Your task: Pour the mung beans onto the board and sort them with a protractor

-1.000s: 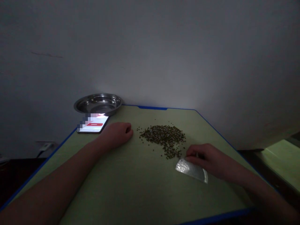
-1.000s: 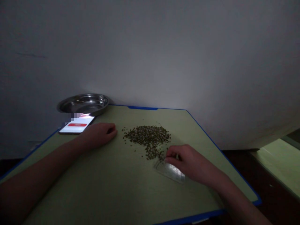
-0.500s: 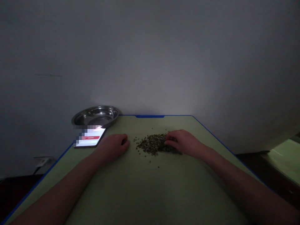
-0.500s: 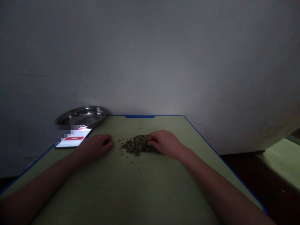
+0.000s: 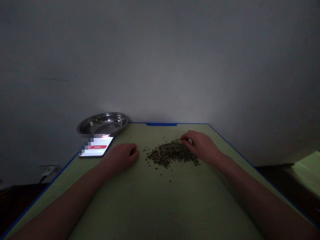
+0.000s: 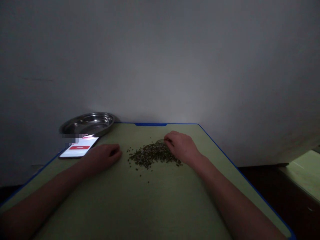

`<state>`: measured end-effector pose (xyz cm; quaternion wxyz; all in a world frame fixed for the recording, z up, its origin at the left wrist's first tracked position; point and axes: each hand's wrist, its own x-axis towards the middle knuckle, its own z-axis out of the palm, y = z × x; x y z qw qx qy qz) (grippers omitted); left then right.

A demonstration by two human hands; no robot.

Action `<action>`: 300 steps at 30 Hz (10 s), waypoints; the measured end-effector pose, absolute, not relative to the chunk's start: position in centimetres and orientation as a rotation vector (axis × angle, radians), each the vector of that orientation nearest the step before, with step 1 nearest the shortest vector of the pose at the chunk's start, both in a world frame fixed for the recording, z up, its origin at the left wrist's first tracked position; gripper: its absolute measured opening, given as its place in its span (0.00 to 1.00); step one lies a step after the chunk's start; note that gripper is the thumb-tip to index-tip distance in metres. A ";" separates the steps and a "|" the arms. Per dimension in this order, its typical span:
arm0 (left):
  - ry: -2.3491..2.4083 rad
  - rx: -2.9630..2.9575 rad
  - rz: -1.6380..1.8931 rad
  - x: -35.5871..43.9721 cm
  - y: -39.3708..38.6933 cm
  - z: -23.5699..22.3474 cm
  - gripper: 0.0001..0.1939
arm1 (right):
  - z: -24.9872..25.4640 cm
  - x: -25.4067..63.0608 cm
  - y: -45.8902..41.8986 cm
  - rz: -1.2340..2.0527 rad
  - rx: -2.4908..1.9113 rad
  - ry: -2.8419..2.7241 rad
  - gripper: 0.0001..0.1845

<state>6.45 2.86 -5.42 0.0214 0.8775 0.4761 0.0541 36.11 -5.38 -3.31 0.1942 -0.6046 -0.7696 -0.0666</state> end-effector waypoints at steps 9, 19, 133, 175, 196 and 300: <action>1.487 2.699 0.145 6.4 2.8 -5.3 0.16 | -3.2 34.4 -7.7 -0.227 -1.617 -2.345 0.11; 1.518 2.678 0.170 6.5 2.8 -5.3 0.16 | -2.1 35.2 -8.6 -0.111 -1.551 -2.266 0.10; 1.494 2.773 0.170 7.1 2.5 -5.3 0.16 | -3.0 31.7 -18.5 1.035 -1.791 -2.219 0.06; 1.494 2.765 0.186 7.1 2.4 -5.3 0.16 | -2.8 31.0 -18.0 0.951 -1.681 -2.329 0.08; 1.499 2.772 0.180 7.1 2.2 -5.2 0.17 | -2.4 31.7 -16.4 0.945 -1.666 -2.366 0.09; 1.492 2.762 0.155 6.9 2.8 -5.1 0.17 | -3.5 31.2 -21.6 0.891 -1.881 -2.114 0.08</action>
